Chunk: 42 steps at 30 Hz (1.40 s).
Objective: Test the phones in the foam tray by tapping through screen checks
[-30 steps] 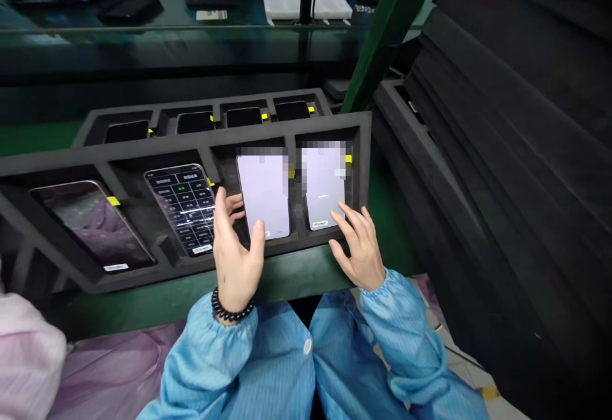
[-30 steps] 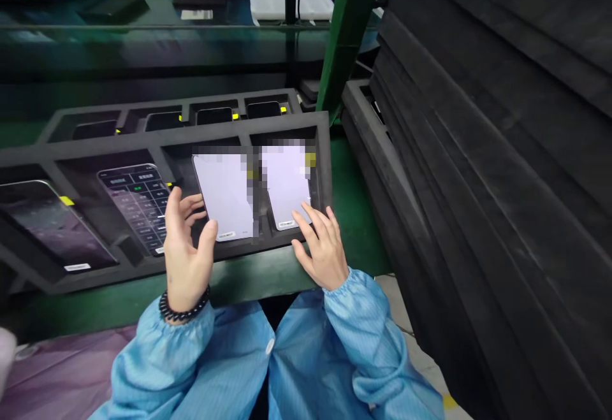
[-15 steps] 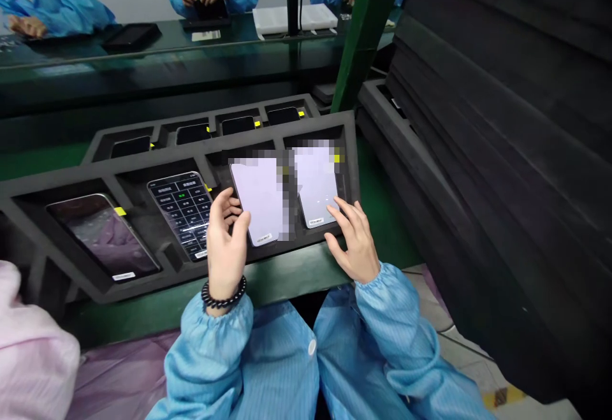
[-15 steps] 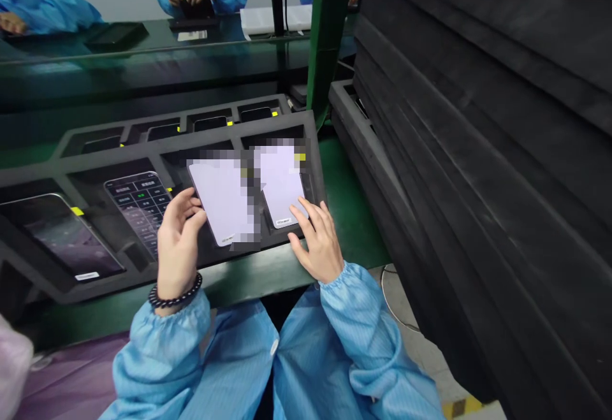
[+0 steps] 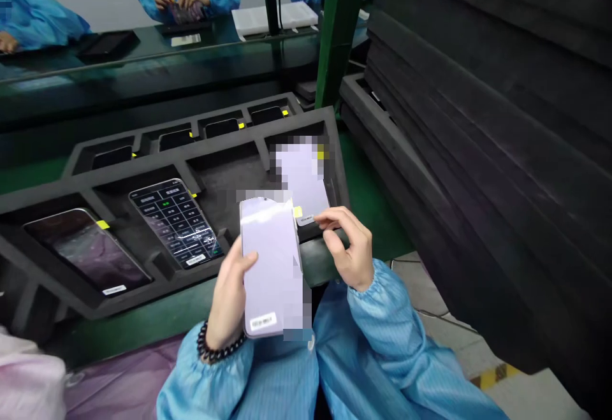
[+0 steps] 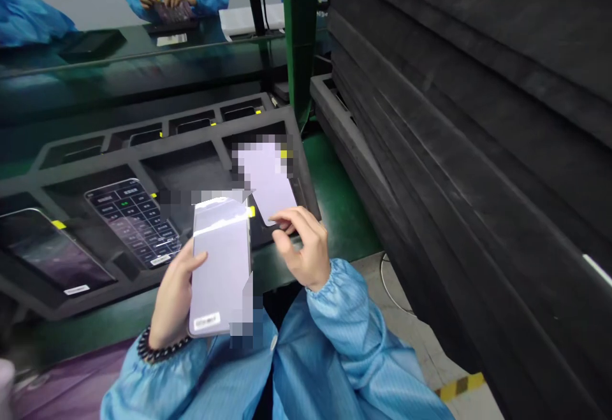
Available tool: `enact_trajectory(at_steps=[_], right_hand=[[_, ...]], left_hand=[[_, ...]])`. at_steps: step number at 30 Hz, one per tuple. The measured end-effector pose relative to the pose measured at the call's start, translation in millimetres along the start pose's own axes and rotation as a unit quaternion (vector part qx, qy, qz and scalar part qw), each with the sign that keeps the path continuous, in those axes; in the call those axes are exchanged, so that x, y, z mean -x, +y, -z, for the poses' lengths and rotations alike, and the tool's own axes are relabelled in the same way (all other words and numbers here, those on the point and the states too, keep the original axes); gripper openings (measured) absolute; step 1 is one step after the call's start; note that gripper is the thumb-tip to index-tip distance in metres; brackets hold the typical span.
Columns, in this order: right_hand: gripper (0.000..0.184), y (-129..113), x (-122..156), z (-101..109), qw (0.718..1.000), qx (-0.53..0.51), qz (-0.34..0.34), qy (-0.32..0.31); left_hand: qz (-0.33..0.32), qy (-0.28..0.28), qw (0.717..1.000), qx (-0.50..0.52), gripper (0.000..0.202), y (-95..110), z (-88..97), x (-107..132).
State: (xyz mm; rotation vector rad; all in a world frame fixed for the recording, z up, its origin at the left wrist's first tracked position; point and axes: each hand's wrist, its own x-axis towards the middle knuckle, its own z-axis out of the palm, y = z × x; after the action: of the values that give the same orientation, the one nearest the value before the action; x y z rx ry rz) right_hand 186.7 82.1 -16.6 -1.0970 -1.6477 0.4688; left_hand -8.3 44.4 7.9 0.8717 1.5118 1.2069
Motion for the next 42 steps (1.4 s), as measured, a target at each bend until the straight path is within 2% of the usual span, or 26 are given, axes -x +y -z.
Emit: enact_trajectory(at_steps=[2, 3, 5, 8, 12, 14, 16, 18, 20, 22, 26, 30, 35, 42], right_hand=[[0.013, -15.9, -6.0, -0.4, 0.999, -0.003, -0.019, -0.032], [0.018, -21.7, -8.3, -0.8, 0.999, 0.018, -0.012, -0.041], [0.031, -28.7, -10.7, -1.7, 0.995, 0.082, 0.025, -0.054], [0.034, -32.6, -9.4, -1.8, 0.983, 0.153, 0.072, -0.077], [0.030, -34.2, -6.9, 1.0, 0.978, 0.195, 0.039, -0.057], [0.032, -34.0, -7.3, 1.3, 0.975, 0.206, 0.037, -0.072], [0.037, -33.9, -7.9, -0.6, 0.967, 0.226, 0.078, -0.086], [0.039, -34.8, -8.1, -3.5, 0.955, 0.239, 0.152, -0.086], [0.039, -36.8, -7.2, -5.8, 0.946, 0.214, 0.225, -0.093], [0.039, -38.8, -5.2, -6.5, 0.949, 0.146, 0.260, -0.101], [0.042, -40.3, -0.1, -6.0, 0.971, -0.002, 0.233, -0.056], [0.041, -42.6, 2.8, -7.4, 0.966, -0.093, 0.238, -0.026], [0.038, -45.6, 4.8, -7.7, 0.962, -0.142, 0.232, -0.019], [0.043, -46.4, 7.2, -6.5, 0.960, -0.145, 0.239, -0.017]], left_hand=[[0.057, -0.016, 0.998, 0.018, 0.059, -2.4, -0.1, 17.3], [0.065, -0.018, 0.998, 0.021, 0.061, -4.3, -0.3, 23.6], [0.052, -0.020, 0.998, 0.016, 0.061, -8.8, -0.7, 31.6], [0.042, -0.027, 0.999, 0.007, 0.059, -15.8, -0.6, 36.5], [0.054, -0.025, 0.998, 0.007, 0.060, -21.8, 1.2, 41.0], [0.053, -0.020, 0.998, 0.002, 0.059, -23.8, 2.1, 43.3], [0.052, -0.010, 0.999, -0.009, 0.057, -25.8, 2.5, 44.3], [0.058, -0.002, 0.998, -0.017, 0.055, -27.2, 2.2, 43.5], [0.073, -0.004, 0.997, -0.016, 0.056, -26.7, 1.6, 41.7], [0.094, -0.008, 0.995, -0.008, 0.057, -23.5, 1.2, 40.6], [0.122, 0.005, 0.992, 0.015, 0.058, -12.4, 2.6, 44.6], [0.131, 0.008, 0.991, 0.037, 0.056, -5.9, 6.1, 52.3], [0.126, 0.012, 0.991, 0.032, 0.064, -7.1, 10.7, 59.5], [0.120, 0.005, 0.991, 0.052, 0.073, -10.5, 12.9, 65.9]])
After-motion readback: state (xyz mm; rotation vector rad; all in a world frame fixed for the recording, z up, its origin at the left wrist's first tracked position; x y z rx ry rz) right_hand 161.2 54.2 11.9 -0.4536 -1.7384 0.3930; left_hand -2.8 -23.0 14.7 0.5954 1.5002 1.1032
